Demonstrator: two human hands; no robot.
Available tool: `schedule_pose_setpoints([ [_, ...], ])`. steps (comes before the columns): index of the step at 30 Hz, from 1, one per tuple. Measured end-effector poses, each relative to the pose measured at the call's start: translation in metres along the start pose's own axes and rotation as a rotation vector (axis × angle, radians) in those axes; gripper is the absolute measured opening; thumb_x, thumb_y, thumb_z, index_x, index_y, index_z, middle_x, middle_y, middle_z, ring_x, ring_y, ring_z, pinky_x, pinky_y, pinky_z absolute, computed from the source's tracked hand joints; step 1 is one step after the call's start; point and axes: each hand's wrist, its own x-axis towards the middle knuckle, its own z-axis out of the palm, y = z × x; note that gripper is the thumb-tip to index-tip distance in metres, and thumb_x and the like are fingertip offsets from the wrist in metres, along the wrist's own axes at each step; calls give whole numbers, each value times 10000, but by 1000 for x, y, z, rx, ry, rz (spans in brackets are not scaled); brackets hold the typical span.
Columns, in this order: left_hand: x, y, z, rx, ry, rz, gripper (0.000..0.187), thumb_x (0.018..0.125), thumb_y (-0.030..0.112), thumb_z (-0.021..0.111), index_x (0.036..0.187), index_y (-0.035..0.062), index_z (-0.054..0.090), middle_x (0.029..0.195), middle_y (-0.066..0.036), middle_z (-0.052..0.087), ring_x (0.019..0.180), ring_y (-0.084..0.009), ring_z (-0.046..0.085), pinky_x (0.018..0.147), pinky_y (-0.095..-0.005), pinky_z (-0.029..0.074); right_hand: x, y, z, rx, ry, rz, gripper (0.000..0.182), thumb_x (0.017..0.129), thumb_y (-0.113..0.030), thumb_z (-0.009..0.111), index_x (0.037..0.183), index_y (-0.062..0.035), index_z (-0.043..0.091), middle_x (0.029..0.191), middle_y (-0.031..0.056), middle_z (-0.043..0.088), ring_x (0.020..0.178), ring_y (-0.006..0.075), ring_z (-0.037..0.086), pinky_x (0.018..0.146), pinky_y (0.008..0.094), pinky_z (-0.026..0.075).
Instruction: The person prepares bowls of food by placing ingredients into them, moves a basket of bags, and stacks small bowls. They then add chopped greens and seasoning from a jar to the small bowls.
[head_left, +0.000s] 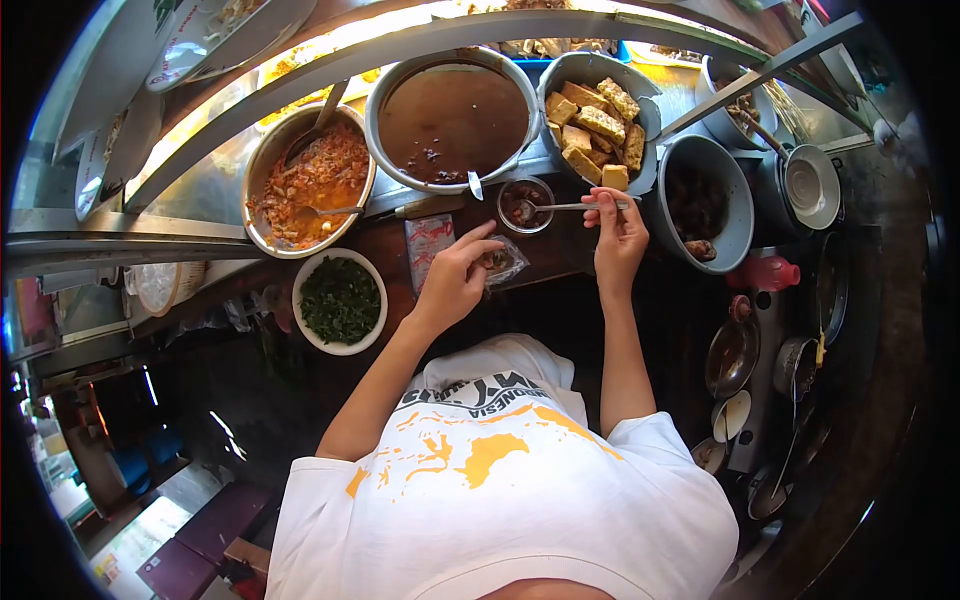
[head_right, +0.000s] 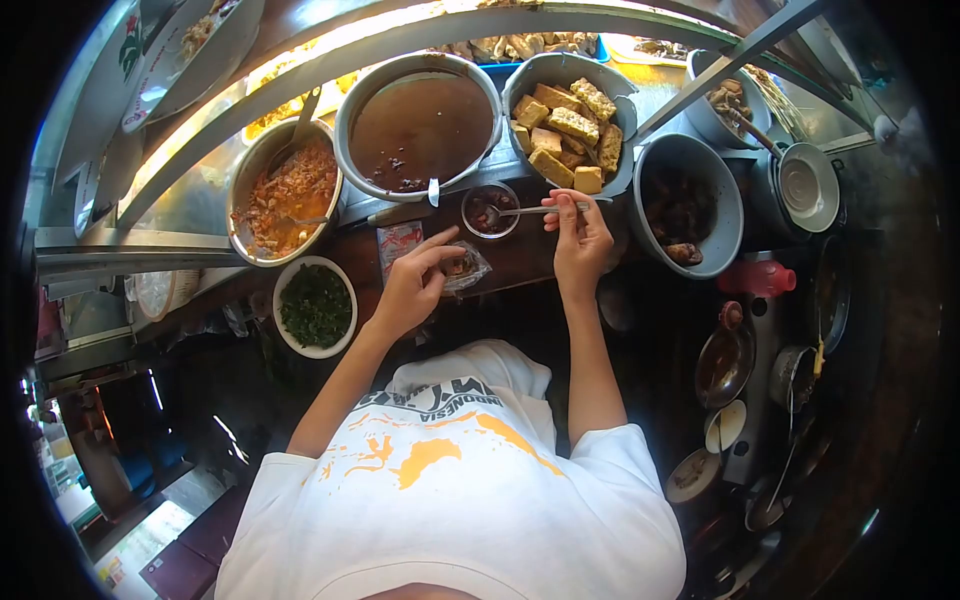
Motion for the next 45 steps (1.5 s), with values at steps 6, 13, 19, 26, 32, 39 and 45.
schedule_pose_setpoints([
  [6, -4, -7, 3, -17, 120, 58, 403, 756, -120, 463, 1123, -52, 616, 1190, -167, 626, 949, -251, 659, 822, -295, 506, 6, 3, -8, 70, 53, 48, 211, 975, -190, 567, 1009, 3, 645, 887, 73, 679, 693, 62, 568, 657, 199, 473],
  [13, 1, -5, 2, -26, 194, 24, 434, 759, -115, 455, 1160, -39, 602, 1180, -167, 621, 994, -279, 643, 823, -304, 496, 1, -28, -10, 57, 80, 24, 228, 978, -205, 564, 1000, 9, 641, 868, 74, 676, 695, 62, 565, 645, 201, 465],
  [19, 2, -2, 5, -106, 209, -30, 440, 761, -120, 452, 1167, -33, 599, 1190, -167, 613, 1024, -248, 631, 841, -288, 492, -25, -59, -2, -30, -266, -98, 134, 955, -97, 584, 996, 16, 644, 900, 71, 686, 733, 68, 605, 680, 210, 499],
  [26, -14, 16, -3, -162, 238, 74, 467, 770, -141, 437, 1192, -18, 594, 1216, -138, 601, 1043, -213, 615, 849, -288, 485, -22, -60, -6, -159, -196, -229, 132, 961, -73, 564, 1022, 18, 639, 944, 75, 690, 787, 85, 615, 741, 222, 495],
  [32, -79, 88, -75, -170, 226, 69, 490, 786, -147, 456, 1224, 15, 602, 1253, -129, 597, 1045, -187, 625, 813, -263, 480, -22, -4, 23, -479, -375, -315, 208, 979, -131, 542, 1083, 1, 666, 975, 75, 695, 890, 158, 633, 814, 273, 487],
  [39, -192, 117, -204, -50, 726, 46, 367, 897, -18, 456, 1209, 58, 633, 1222, -51, 631, 610, -14, 499, 556, -169, 431, -29, -37, 37, -712, -189, -552, 266, 979, -201, 537, 1153, -28, 640, 1141, 113, 644, 1077, 260, 573, 913, 356, 436],
  [45, -222, 41, -325, -66, 819, -207, 383, 888, 30, 478, 1238, 80, 625, 772, 12, 644, 586, -16, 504, 511, -165, 382, -66, -87, 64, -690, -132, -627, 199, 957, -112, 550, 1082, 5, 650, 1085, 128, 647, 1050, 267, 588, 934, 364, 441],
])
